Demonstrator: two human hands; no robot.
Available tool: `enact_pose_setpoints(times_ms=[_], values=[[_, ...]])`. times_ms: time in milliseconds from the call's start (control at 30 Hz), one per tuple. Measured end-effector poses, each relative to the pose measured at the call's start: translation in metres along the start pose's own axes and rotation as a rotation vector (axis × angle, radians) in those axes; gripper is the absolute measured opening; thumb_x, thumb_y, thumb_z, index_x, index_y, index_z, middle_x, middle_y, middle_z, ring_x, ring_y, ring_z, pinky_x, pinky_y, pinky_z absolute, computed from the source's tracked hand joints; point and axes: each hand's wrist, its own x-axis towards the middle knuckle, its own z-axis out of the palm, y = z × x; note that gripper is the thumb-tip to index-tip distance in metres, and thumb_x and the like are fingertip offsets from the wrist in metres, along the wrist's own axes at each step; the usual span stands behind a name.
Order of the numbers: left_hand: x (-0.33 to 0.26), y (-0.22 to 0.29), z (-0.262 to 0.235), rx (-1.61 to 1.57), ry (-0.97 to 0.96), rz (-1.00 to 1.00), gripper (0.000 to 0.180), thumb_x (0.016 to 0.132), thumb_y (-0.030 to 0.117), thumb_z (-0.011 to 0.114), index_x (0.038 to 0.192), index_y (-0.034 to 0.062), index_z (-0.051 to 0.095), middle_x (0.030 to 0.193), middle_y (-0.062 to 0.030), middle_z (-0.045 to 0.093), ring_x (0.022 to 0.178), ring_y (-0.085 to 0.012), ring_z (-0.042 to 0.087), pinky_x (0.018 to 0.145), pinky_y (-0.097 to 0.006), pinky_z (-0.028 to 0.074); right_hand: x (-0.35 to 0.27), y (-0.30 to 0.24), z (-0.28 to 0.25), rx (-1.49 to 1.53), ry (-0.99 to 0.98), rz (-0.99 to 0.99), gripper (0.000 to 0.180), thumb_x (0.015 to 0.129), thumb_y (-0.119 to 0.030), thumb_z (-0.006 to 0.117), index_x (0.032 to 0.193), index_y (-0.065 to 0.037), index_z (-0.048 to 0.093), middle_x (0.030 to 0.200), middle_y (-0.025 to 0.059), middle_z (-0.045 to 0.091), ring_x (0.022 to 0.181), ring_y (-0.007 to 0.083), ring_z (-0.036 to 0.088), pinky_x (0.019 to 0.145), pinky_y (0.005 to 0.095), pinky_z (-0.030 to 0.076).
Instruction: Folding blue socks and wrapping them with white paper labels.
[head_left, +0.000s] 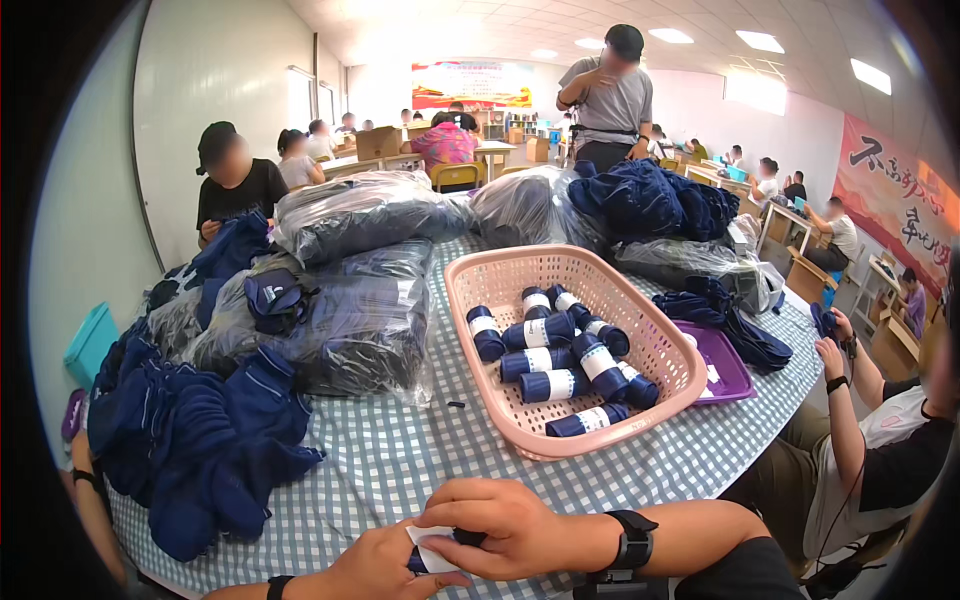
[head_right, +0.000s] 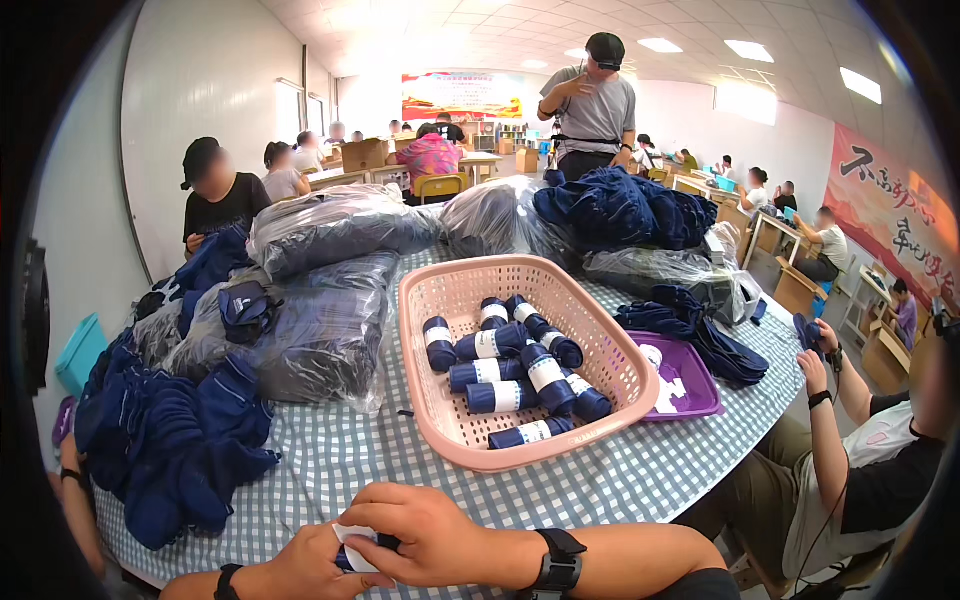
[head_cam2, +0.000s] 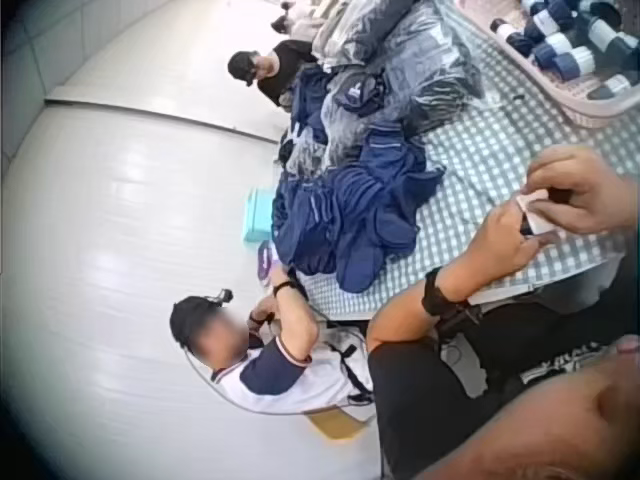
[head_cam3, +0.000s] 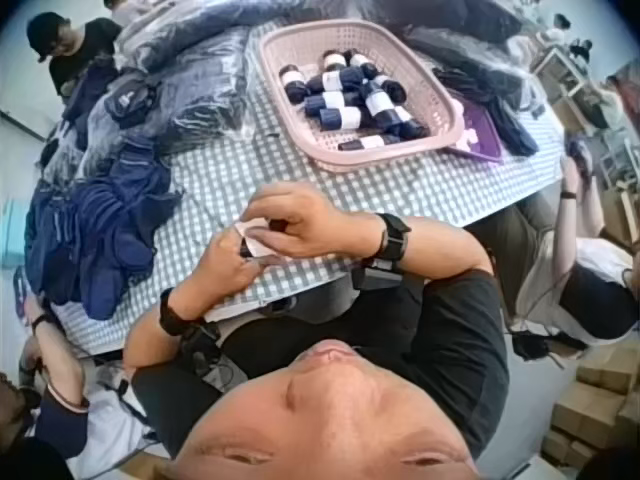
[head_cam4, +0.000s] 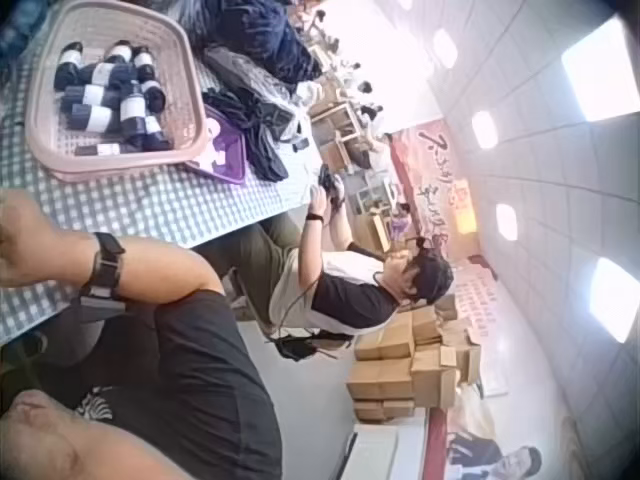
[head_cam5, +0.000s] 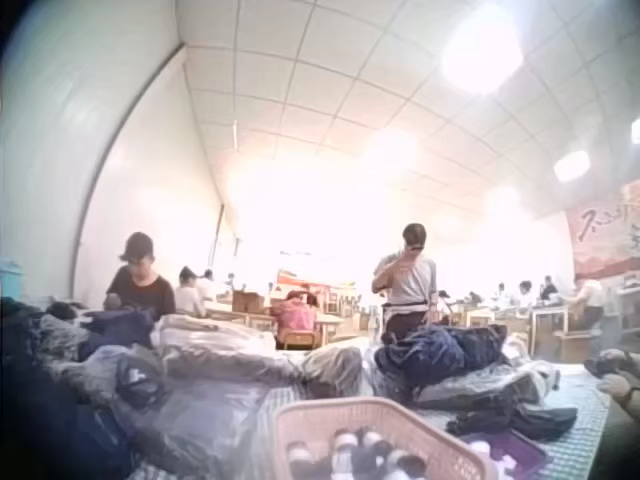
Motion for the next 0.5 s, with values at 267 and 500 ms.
enact_pose_setpoints(times_ms=[267,500], values=[[-0.003,0.021,0.000,0.148,0.230,0.061,0.053,0.086,0.034,0.083,0.119,-0.0010,0.063,0.100,-0.0212,0.071,0.088,-0.0417,0.071,0.074,-0.046,0.058,0.002,0.003,-0.004,-0.035,-0.020,-0.015,0.022,0.088,-0.016,0.077,0.104,-0.001,0.074,0.100,0.0115,0.067,0.081,0.0277,0.067,0.069,0.0365,0.054],[-0.004,0.010,0.005,0.347,0.326,0.144,0.050,0.083,0.027,0.083,0.118,-0.0012,0.061,0.095,-0.0203,0.069,0.081,-0.0420,0.069,0.068,-0.047,0.057,0.003,0.002,-0.007,-0.098,-0.053,-0.065,0.021,0.087,-0.018,0.078,0.100,-0.002,0.075,0.100,0.0109,0.067,0.079,0.0265,0.066,0.067,0.0359,0.053]])
